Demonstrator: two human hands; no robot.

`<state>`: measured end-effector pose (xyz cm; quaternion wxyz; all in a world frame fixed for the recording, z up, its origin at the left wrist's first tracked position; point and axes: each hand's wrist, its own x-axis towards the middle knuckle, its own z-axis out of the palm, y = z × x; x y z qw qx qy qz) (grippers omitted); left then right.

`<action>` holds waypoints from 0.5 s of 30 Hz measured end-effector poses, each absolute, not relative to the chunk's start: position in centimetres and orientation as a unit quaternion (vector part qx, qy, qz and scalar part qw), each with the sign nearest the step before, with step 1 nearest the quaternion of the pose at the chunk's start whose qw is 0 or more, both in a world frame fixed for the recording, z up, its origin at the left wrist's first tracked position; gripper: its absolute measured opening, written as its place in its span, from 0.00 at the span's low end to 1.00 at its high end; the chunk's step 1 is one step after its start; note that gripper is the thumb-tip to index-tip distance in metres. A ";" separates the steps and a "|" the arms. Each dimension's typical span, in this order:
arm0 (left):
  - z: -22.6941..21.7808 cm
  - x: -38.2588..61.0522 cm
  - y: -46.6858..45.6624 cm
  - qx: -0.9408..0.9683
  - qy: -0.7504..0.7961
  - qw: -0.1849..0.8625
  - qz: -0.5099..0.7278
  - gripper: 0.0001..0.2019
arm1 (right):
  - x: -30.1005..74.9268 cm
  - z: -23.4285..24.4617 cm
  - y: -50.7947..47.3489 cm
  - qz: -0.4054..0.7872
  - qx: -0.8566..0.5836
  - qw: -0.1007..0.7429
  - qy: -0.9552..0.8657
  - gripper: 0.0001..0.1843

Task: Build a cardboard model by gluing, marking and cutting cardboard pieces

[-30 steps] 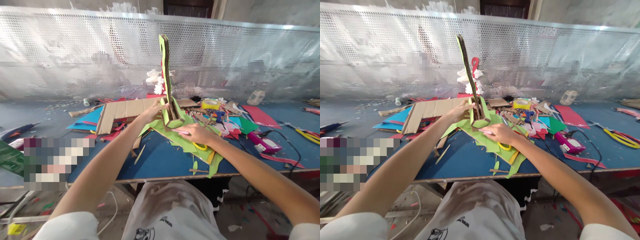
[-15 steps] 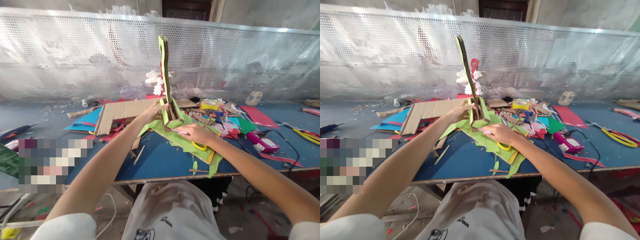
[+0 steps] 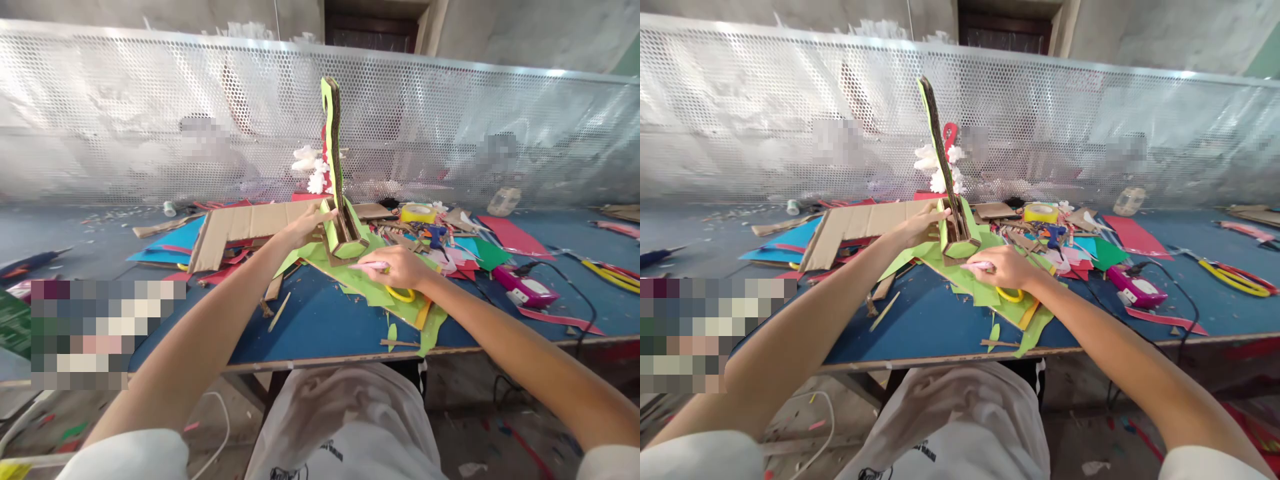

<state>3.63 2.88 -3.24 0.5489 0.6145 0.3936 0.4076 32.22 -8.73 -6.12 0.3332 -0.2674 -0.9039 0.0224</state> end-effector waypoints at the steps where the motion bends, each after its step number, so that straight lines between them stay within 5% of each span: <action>1: -3.2 3.6 2.8 0.613 0.393 0.551 0.407 0.42 | 32.4 -5.9 -8.9 0.023 -0.271 0.370 -0.888 0.17; 8: -3.0 3.6 2.8 0.600 0.397 0.560 0.412 0.41 | 33.5 -3.5 -8.4 0.085 -0.325 0.596 -0.729 0.28; 12: -3.2 3.6 2.8 0.604 0.385 0.560 0.417 0.43 | 34.1 -2.7 -5.7 0.175 -0.363 0.574 -0.713 0.27; 15: -3.6 3.6 3.0 0.609 0.372 0.556 0.427 0.42 | 33.9 -2.1 -2.5 0.293 -0.431 0.514 -0.681 0.13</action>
